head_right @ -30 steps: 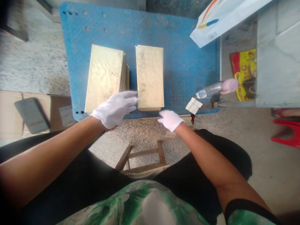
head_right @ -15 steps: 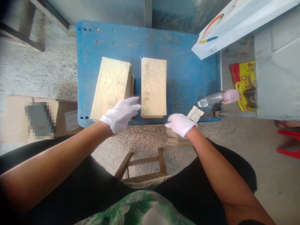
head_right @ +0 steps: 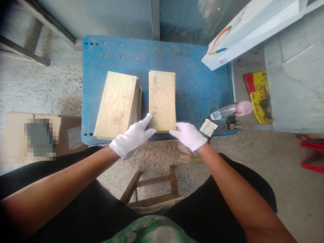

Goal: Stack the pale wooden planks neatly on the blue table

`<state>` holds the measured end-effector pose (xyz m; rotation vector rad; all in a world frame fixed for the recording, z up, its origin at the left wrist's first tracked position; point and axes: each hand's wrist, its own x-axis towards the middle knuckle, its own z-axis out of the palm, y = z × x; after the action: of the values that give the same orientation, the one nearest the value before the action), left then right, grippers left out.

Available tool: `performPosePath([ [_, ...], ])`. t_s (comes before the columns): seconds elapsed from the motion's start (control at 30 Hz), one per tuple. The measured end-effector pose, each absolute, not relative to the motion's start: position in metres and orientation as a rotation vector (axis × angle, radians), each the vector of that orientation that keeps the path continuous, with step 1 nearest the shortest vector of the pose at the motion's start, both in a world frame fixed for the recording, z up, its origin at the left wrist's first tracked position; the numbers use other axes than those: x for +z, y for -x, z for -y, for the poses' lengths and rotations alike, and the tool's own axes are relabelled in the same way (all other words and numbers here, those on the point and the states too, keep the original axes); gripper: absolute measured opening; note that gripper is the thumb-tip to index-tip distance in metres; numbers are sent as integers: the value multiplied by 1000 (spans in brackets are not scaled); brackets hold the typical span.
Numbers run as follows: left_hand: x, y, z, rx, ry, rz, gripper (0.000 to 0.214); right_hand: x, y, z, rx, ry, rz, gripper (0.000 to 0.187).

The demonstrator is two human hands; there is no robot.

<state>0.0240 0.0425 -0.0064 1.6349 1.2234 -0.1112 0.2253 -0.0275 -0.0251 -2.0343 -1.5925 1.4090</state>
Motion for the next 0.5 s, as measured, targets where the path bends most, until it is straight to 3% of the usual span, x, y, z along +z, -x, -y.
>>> performPosePath([
  [0.3, 2, -27, -30, -108, -1575, -1268, 78, -21, -219, 31, 1370, 2143, 1575, 29],
  [0.5, 2, -15, -5, -87, -1427, -1277, 81, -4, -212, 47, 1520, 2210, 1660, 35],
])
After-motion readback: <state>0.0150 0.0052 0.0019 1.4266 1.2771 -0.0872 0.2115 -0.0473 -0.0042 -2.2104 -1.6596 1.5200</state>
